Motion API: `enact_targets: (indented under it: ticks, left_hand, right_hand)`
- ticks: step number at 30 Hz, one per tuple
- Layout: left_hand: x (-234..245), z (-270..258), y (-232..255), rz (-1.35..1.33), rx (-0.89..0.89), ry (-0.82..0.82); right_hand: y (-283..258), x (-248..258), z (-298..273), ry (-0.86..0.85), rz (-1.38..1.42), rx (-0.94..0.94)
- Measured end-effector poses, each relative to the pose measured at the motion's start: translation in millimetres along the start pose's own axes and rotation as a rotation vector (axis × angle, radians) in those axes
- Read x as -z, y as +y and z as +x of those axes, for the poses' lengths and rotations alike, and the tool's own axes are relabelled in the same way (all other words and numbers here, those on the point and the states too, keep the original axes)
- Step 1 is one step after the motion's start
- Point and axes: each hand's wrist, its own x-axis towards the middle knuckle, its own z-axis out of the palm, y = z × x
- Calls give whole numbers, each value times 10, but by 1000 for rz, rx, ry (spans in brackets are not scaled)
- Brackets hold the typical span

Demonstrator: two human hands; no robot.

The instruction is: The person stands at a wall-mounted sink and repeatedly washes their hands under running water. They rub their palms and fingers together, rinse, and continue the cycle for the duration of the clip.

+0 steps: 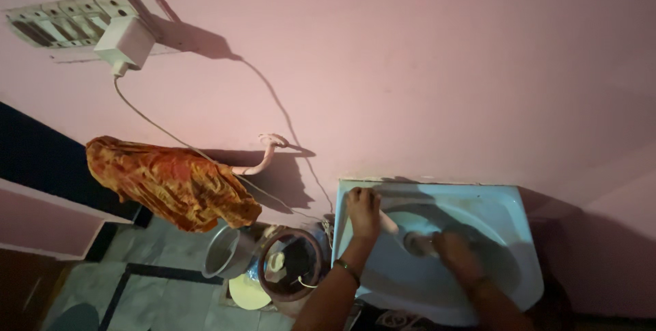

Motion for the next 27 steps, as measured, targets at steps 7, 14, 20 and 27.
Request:
enact_targets:
  ticks: [7,14,20,27]
  left_hand:
    - [48,-18,40,-23,-52,44]
    - [171,309,70,-44,-67,-75]
    - [412,415,202,-160,119,-240]
    - [492,341,198,-222,-143,-207]
  right_hand:
    - [698,557,-673,-166,71,-163]
    - [619,310,-907,64,169,-171]
    - [-150,309,-653,113,222,-27]
    - [-520,904,-614,454,266,-74]
